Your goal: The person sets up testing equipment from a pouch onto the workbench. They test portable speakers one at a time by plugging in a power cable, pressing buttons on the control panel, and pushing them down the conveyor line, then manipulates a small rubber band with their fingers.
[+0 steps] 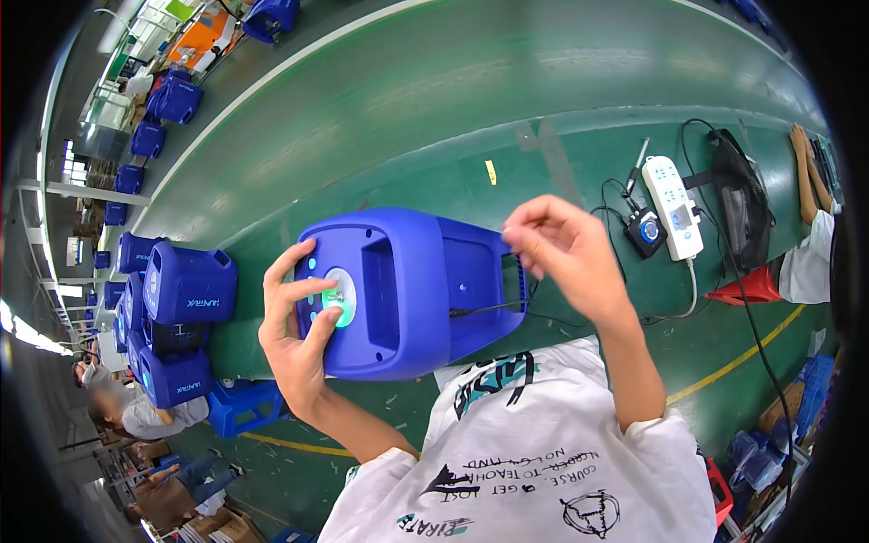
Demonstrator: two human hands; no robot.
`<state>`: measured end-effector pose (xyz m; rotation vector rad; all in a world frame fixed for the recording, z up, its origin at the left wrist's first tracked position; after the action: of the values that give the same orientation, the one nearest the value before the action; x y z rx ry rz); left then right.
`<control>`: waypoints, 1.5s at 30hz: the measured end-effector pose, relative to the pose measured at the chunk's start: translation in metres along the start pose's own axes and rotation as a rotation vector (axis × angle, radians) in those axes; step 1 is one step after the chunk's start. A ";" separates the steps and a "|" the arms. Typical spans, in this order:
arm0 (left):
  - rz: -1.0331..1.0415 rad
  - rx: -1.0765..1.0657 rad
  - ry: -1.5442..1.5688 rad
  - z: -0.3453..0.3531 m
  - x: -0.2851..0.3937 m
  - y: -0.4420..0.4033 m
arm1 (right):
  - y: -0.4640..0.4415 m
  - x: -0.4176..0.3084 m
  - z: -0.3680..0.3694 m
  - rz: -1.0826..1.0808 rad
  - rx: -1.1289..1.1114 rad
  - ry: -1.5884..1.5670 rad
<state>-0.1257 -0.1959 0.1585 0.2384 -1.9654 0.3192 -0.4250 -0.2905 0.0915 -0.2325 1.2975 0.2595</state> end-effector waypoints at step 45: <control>-0.323 -0.247 0.430 0.108 0.016 0.084 | 0.037 0.009 -0.073 -0.001 0.182 0.198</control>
<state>-0.2511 -0.1524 0.1225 0.2947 -1.4934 -0.0804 -0.5017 -0.2780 0.0636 -0.1058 1.5076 0.1186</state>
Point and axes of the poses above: each hand's wrist, its own y-axis away from the middle knuckle, its own z-axis out of the palm, x = y × z, the point moved 4 cm from there along -y, towards the middle knuckle, and after that the axes turned 12 degrees about -z, right-handed, at the moved point
